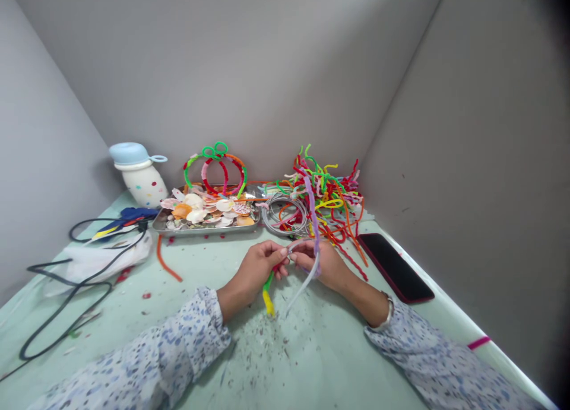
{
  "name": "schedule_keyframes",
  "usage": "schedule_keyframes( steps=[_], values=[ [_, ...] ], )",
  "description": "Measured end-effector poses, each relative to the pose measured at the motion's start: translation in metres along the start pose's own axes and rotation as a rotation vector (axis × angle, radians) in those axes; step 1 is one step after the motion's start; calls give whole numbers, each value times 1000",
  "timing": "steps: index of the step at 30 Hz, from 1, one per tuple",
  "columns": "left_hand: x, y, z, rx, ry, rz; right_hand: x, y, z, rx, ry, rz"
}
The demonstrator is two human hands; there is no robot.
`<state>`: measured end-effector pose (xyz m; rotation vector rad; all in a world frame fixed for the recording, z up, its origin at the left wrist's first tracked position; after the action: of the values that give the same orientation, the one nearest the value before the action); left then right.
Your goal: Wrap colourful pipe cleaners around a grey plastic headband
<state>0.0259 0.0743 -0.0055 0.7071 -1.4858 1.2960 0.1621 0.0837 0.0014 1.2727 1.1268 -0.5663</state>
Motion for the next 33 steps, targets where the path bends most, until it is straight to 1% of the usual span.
schedule_keyframes(
  steps=[3, 8, 16, 23, 27, 33],
  values=[
    [0, 0, 0, -9, 3, 31, 1, 0, 0, 5, 7, 15],
    [1, -1, 1, 4, 3, 68, 6, 3, 0, 53, 56, 54],
    [-2, 0, -2, -43, 83, 106, -2, 5, 4, 68, 42, 140],
    [-9, 2, -1, -79, 190, 194, -2, 4, 5, 35, 125, 81],
    [-13, 2, -1, -144, 232, 285, -6, 6, 7, 51, 192, 172],
    [-14, 2, 0, -207, 255, 294, -15, 9, 10, 62, 280, 288]
  ],
)
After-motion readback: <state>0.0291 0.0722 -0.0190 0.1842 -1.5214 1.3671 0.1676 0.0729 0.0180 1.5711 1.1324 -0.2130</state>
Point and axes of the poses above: each hand's wrist, its own z-axis away from the middle knuckle, its own y-axis out of the back of the hand, x = y × z, the point moved 5 cm from there along -z, towards the middle knuckle, and after that the axes turned 14 degrees about z, right-handed, at the moved point
